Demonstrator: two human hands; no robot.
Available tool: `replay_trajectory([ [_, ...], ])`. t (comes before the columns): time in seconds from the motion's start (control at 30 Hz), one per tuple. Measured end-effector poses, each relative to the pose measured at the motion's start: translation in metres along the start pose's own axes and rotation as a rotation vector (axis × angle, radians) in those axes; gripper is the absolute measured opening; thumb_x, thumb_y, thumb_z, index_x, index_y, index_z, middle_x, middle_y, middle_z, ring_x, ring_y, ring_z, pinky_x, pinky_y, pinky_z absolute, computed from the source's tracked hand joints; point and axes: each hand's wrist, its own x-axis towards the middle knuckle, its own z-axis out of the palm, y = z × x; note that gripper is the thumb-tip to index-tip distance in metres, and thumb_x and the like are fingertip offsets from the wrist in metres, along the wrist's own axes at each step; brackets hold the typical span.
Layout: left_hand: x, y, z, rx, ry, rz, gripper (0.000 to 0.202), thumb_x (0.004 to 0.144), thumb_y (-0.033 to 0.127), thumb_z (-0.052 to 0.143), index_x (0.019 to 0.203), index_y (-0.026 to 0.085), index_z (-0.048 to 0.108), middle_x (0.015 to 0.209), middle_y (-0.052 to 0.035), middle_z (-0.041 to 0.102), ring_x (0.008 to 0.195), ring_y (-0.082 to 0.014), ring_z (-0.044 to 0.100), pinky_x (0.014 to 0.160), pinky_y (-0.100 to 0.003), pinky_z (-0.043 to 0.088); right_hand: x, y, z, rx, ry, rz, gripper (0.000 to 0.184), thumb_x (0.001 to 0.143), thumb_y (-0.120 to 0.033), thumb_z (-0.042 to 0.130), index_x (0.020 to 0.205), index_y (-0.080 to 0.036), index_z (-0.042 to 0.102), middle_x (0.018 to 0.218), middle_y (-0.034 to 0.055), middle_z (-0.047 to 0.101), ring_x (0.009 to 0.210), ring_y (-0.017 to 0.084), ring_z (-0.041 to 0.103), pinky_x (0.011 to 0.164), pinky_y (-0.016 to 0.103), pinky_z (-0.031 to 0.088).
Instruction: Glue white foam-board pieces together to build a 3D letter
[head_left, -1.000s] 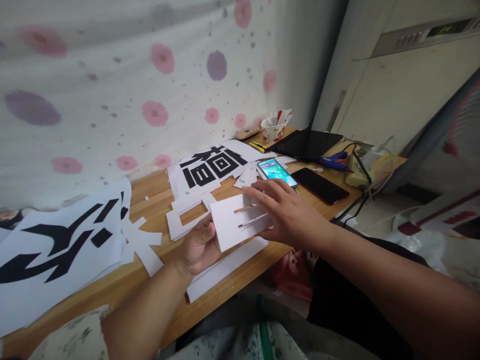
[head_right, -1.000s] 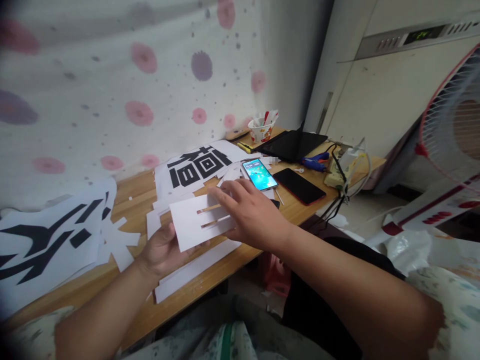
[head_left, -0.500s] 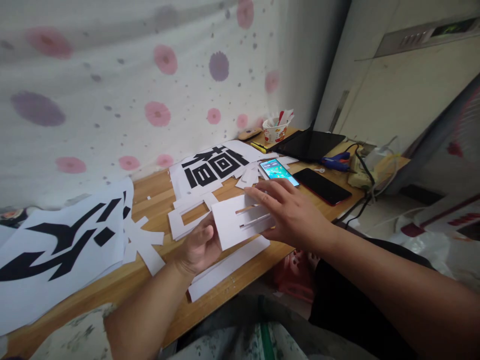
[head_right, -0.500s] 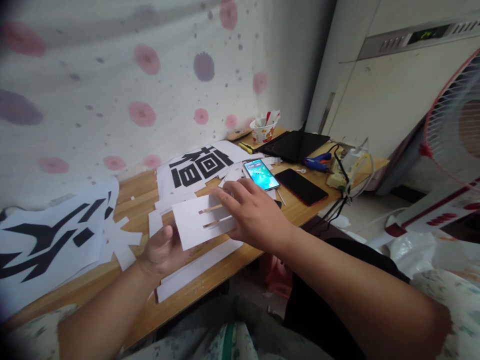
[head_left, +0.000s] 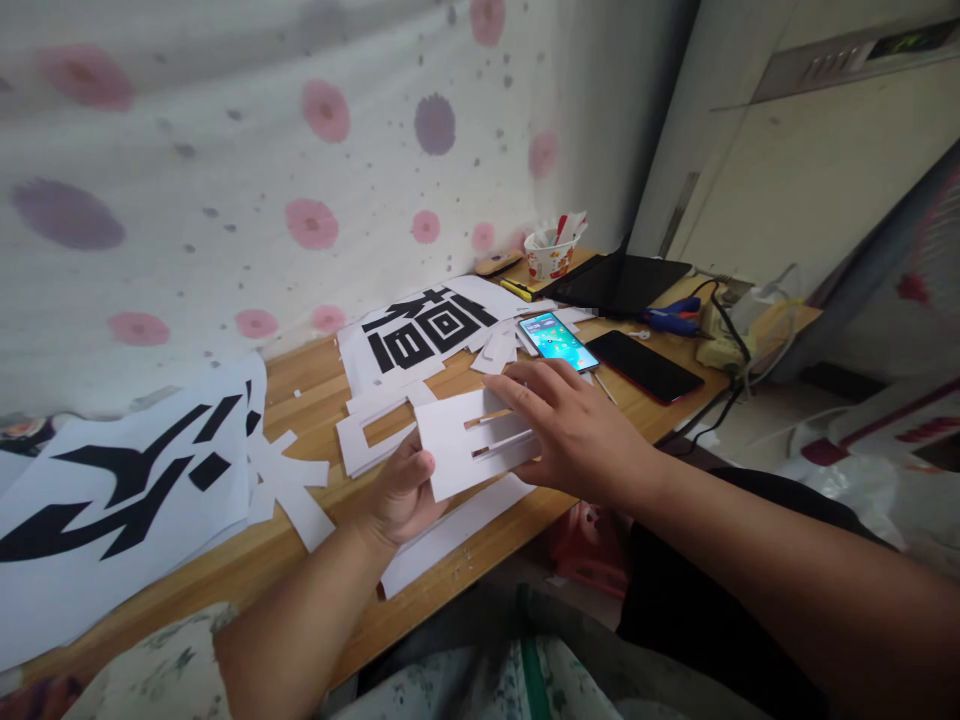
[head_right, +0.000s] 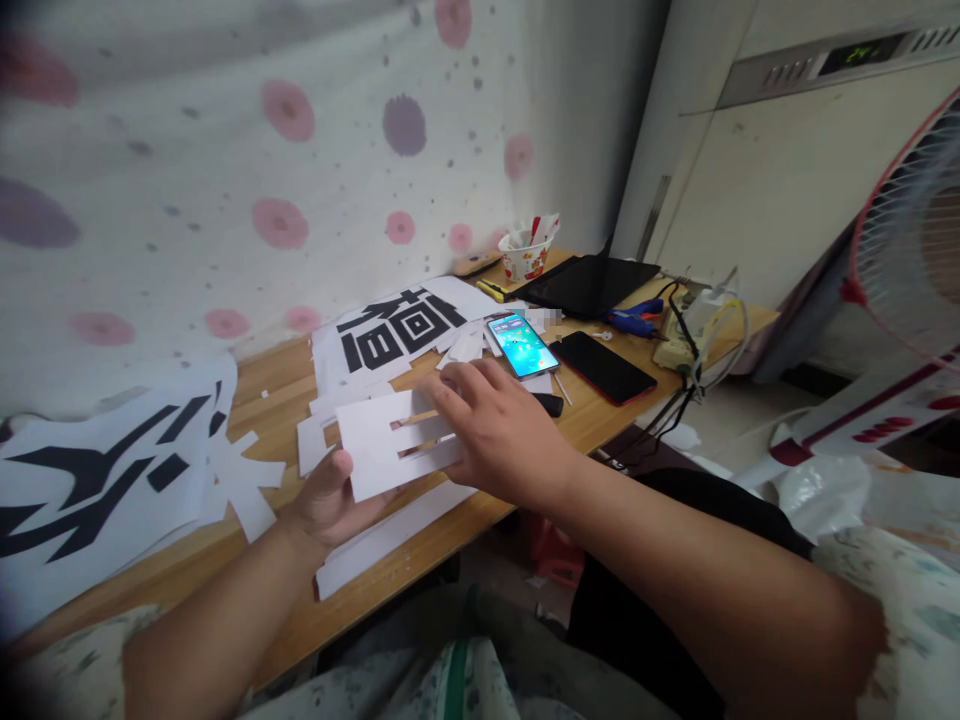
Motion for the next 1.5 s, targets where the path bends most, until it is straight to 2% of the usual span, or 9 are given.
replay_trajectory([
  [0.17, 0.001, 0.0, -0.002, 0.041, 0.05, 0.016, 0.057, 0.064, 0.048, 0.075, 0.11, 0.017, 0.063, 0.113, -0.0115, 0.066, 0.113, -0.0328, 0.055, 0.096, -0.045, 0.043, 0.0, 0.002, 0.0, 0.009, 0.004, 0.006, 0.07, 0.062, -0.027, 0.069, 0.126, -0.01, 0.047, 0.119, 0.017, 0.052, 0.106, 0.032, 0.045, 0.094, 0.045, 0.041],
  [0.4, 0.003, -0.006, 0.004, 0.213, 0.341, 0.146, 0.037, 0.066, 0.032, 0.075, 0.097, 0.016, 0.065, 0.099, -0.0093, 0.071, 0.102, -0.0283, 0.061, 0.09, -0.041, 0.046, 0.0, 0.008, 0.002, -0.06, -0.018, 0.024, 0.07, 0.062, -0.026, 0.069, 0.127, -0.01, 0.047, 0.116, 0.0169, 0.053, 0.103, 0.033, 0.045, 0.092, 0.047, 0.042],
  [0.6, 0.004, -0.009, 0.012, 0.306, 0.461, 0.133, 0.037, 0.067, 0.029, 0.074, 0.1, 0.016, 0.063, 0.094, -0.0058, 0.072, 0.092, -0.0229, 0.065, 0.088, -0.038, 0.047, 0.0, 0.003, 0.006, -0.046, -0.065, 0.026, 0.07, 0.063, -0.028, 0.072, 0.126, -0.012, 0.047, 0.118, 0.0166, 0.053, 0.103, 0.034, 0.046, 0.089, 0.049, 0.043],
  [0.7, 0.006, -0.007, 0.013, 0.259, 0.497, 0.146, 0.037, 0.066, 0.028, 0.075, 0.099, 0.016, 0.064, 0.089, -0.0048, 0.072, 0.085, -0.0217, 0.066, 0.078, -0.034, 0.05, 0.0, 0.007, 0.005, 0.035, -0.037, 0.001, 0.08, 0.064, -0.035, 0.075, 0.133, -0.014, 0.041, 0.124, 0.0176, 0.049, 0.111, 0.035, 0.044, 0.094, 0.052, 0.04],
  [0.8, 0.007, -0.004, 0.011, 0.217, 0.551, 0.151, 0.035, 0.064, 0.029, 0.076, 0.096, 0.017, 0.065, 0.084, -0.0033, 0.072, 0.073, -0.0181, 0.065, 0.062, -0.027, 0.049, -0.001, 0.019, 0.002, 0.218, 0.071, -0.001, 0.095, 0.063, -0.052, 0.074, 0.14, -0.02, 0.031, 0.136, 0.0182, 0.038, 0.124, 0.036, 0.036, 0.1, 0.055, 0.034],
  [0.9, 0.007, -0.003, 0.009, 0.175, 0.604, 0.139, 0.033, 0.062, 0.029, 0.077, 0.09, 0.017, 0.065, 0.08, -0.0021, 0.071, 0.065, -0.0149, 0.063, 0.054, -0.023, 0.046, -0.003, 0.034, 0.003, 0.56, 0.071, 0.143, 0.09, 0.069, -0.056, 0.068, 0.143, -0.025, 0.027, 0.135, 0.0158, 0.041, 0.12, 0.032, 0.044, 0.093, 0.049, 0.045],
  [1.03, 0.006, -0.005, 0.008, 0.158, 0.545, 0.131, 0.037, 0.065, 0.03, 0.076, 0.097, 0.017, 0.065, 0.088, -0.0048, 0.072, 0.082, -0.0206, 0.066, 0.073, -0.031, 0.05, -0.007, 0.04, 0.007, 0.928, -0.004, 0.317, 0.069, 0.082, -0.04, 0.059, 0.141, -0.028, 0.027, 0.127, 0.0104, 0.052, 0.094, 0.021, 0.06, 0.076, 0.036, 0.053],
  [1.23, 0.001, -0.013, 0.002, 0.363, 0.421, 0.229, 0.04, 0.076, 0.032, 0.067, 0.113, 0.018, 0.061, 0.106, -0.0077, 0.069, 0.107, -0.0252, 0.059, 0.097, -0.039, 0.041, -0.004, 0.029, 0.004, 0.594, 0.106, 0.194, 0.046, 0.075, -0.023, 0.065, 0.119, -0.023, 0.053, 0.114, 0.0094, 0.059, 0.102, 0.023, 0.055, 0.087, 0.04, 0.047],
  [1.5, -0.005, -0.006, 0.003, 0.698, 0.364, 0.342, 0.026, 0.081, 0.03, 0.061, 0.104, 0.018, 0.066, 0.104, -0.0068, 0.069, 0.102, -0.0236, 0.06, 0.093, -0.034, 0.042, -0.004, 0.03, 0.006, 0.5, 0.118, 0.102, 0.039, 0.076, -0.021, 0.065, 0.113, -0.024, 0.054, 0.099, 0.0071, 0.056, 0.09, 0.021, 0.055, 0.076, 0.037, 0.05],
])
